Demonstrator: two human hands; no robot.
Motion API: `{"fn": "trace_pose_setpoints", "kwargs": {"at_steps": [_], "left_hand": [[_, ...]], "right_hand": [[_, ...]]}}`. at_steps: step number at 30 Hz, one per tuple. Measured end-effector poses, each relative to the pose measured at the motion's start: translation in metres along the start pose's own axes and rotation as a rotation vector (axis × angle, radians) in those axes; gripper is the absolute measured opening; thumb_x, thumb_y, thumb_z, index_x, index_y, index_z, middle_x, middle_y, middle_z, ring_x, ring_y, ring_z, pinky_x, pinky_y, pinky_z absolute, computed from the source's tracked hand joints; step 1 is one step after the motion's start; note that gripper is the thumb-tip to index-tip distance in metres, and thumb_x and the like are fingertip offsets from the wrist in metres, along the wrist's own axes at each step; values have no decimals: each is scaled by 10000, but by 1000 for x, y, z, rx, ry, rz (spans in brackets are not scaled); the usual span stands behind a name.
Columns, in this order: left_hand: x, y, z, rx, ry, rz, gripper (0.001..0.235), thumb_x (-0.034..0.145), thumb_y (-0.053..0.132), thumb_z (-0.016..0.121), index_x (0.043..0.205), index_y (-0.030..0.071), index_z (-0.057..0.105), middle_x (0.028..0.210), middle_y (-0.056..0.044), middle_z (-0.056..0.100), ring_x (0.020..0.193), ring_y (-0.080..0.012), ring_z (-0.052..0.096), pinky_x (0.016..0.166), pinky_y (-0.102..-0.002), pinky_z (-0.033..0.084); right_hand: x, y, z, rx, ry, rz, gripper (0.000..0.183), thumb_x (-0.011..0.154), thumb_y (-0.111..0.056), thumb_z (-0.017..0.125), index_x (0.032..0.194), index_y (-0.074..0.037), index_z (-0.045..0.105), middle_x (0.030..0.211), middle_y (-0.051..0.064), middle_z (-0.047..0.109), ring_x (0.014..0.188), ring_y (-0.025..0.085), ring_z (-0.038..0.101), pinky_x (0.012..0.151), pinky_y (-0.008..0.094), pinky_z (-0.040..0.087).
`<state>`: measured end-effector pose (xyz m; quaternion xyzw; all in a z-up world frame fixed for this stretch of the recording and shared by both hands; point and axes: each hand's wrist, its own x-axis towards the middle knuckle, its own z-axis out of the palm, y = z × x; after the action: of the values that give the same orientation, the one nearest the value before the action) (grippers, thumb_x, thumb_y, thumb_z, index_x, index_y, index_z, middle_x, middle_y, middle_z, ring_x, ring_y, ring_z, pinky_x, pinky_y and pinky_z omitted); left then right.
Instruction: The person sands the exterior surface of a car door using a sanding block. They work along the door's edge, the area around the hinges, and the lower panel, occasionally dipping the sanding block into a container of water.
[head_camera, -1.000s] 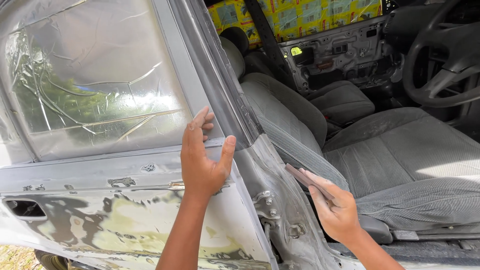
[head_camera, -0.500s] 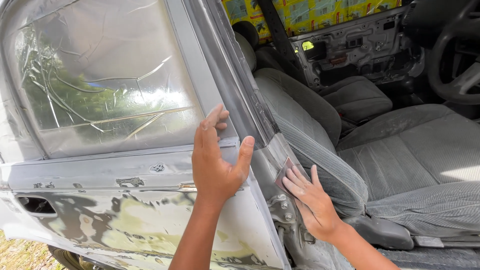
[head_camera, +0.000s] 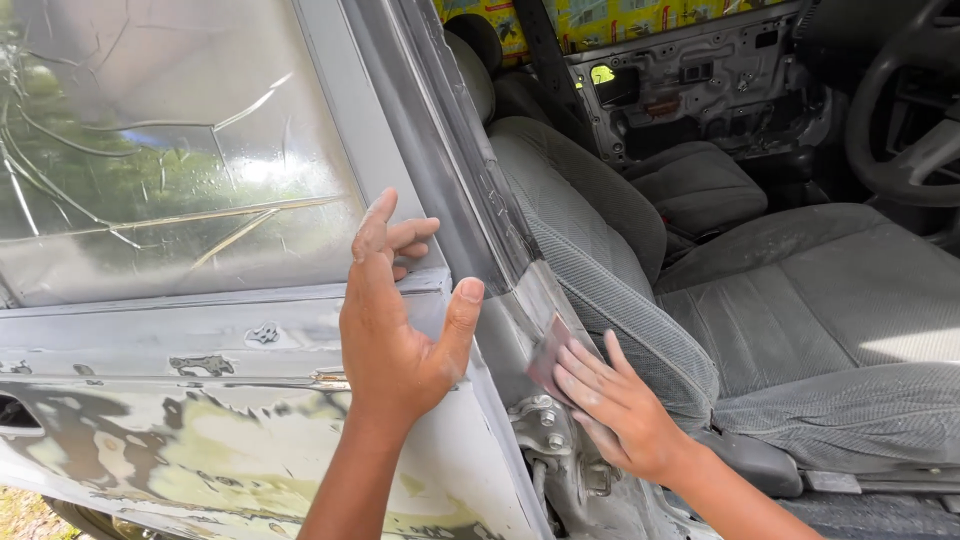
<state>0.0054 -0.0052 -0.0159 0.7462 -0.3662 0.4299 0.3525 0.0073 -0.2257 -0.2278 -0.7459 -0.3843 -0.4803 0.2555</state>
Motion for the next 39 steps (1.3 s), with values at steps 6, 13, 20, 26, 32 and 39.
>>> {"fn": "trace_pose_setpoints", "kwargs": {"at_steps": [6, 13, 20, 26, 32, 39], "left_hand": [[1, 1, 3, 8, 9, -7, 705, 943, 375, 637, 1506, 44, 371, 1271, -32, 642, 1006, -204, 629, 944, -366, 513], [9, 20, 13, 301, -54, 59, 607, 909, 408, 681, 1400, 90, 519, 1243, -61, 626, 1083, -273, 584, 971, -434, 448], [7, 20, 21, 288, 39, 5, 556, 962, 362, 638, 1418, 73, 506, 1190, 3, 625, 892, -221, 559, 871, -419, 461], [5, 23, 20, 274, 37, -77, 625, 931, 413, 647, 1438, 91, 475, 1212, 33, 619, 853, -183, 543, 877, -419, 452], [5, 25, 21, 249, 36, -79, 619, 926, 410, 657, 1427, 89, 483, 1205, 34, 637, 843, -175, 558, 873, -413, 466], [2, 23, 20, 433, 33, 3, 571, 905, 441, 641, 1372, 121, 569, 1252, -34, 644, 1072, -274, 623, 832, -447, 458]], "right_hand": [[69, 3, 2, 70, 106, 55, 431, 1111, -101, 404, 1523, 22, 412, 1606, 243, 402, 1539, 406, 380, 1312, 676, 101], [5, -3, 9, 87, 109, 63, 416, 1103, -144, 403, 1480, 19, 469, 1563, 246, 462, 1501, 463, 429, 1290, 699, 84], [88, -2, -1, 54, 166, 123, 431, 1100, -108, 415, 1509, 27, 435, 1595, 244, 422, 1521, 405, 426, 1306, 681, 11], [10, -3, 16, 66, 147, 118, 412, 1094, -122, 422, 1480, 13, 472, 1565, 212, 469, 1511, 419, 422, 1295, 704, -23], [92, -8, -1, 109, 180, 189, 426, 1103, -109, 416, 1519, -20, 444, 1614, 215, 413, 1529, 394, 426, 1279, 726, -44], [-27, -8, 22, 68, 132, 195, 423, 1063, -125, 435, 1463, -7, 510, 1554, 186, 498, 1498, 392, 440, 1293, 705, 1]]}}
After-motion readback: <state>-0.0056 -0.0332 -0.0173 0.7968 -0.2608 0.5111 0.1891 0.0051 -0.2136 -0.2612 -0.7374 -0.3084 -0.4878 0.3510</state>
